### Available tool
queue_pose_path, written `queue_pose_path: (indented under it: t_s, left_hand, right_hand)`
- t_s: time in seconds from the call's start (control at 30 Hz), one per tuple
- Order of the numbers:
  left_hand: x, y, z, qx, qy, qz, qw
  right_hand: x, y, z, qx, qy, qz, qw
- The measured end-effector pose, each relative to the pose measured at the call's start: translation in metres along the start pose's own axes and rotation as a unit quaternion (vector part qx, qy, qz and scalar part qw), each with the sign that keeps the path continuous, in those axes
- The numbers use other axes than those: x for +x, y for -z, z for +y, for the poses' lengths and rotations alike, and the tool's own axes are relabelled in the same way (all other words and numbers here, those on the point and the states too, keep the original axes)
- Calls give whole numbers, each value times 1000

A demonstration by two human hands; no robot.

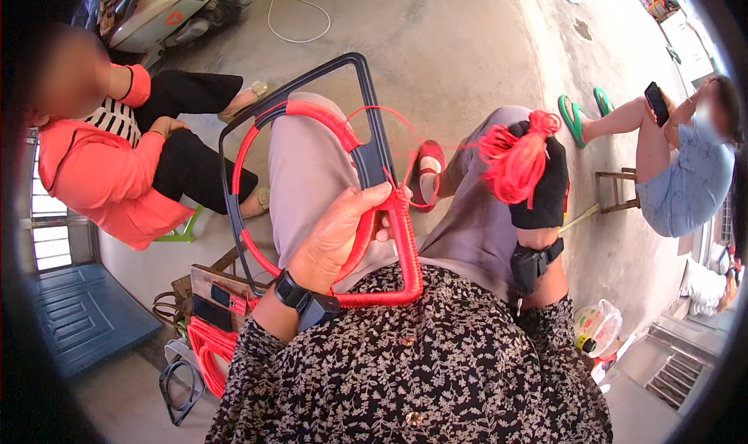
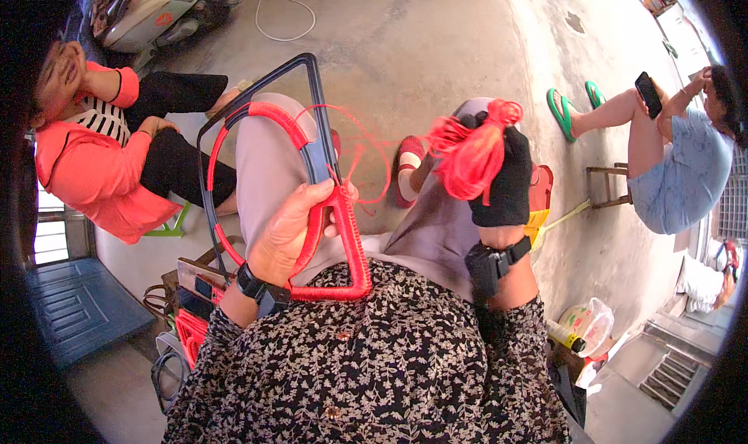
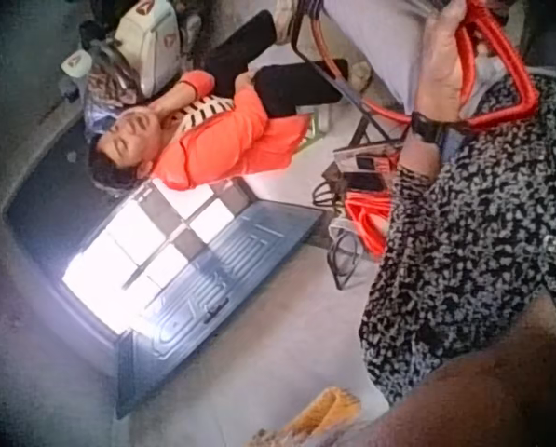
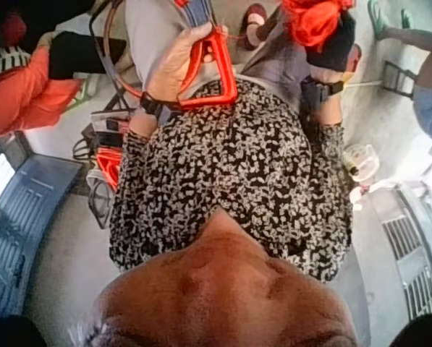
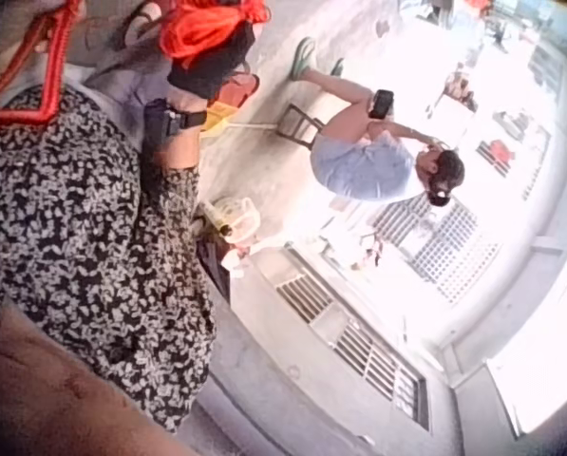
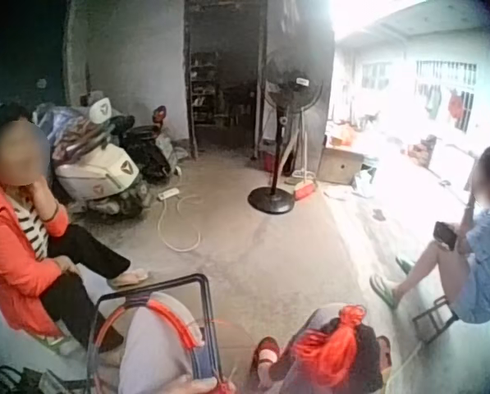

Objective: Weaving red rope around a black square frame.

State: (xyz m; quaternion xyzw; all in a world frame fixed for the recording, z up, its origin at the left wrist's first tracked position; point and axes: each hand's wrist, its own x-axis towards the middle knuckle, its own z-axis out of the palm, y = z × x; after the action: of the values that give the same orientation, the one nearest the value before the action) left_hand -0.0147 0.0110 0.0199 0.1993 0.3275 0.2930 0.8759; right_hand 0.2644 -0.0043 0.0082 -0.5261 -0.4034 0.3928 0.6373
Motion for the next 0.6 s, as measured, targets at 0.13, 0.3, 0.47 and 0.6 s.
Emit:
queue_pose_path:
  t_s: [0.13, 0.3, 0.47, 0.6]
  left_hand:
    - [1, -3, 3, -28, 9, -6, 1000]
    - [1, -8, 5, -13, 1, 14, 1000]
    - [2, -12, 7, 3, -5, 51, 999]
    - [3, -14, 7, 21, 6, 58, 998]
  right_hand:
    - [-2, 52, 8, 430, -146, -81, 887]
    - [-41, 124, -8, 393, -108, -51, 912]
    - [-61, 126, -24, 229, -139, 30, 963]
    - [-50, 53, -44, 64, -179, -91, 978]
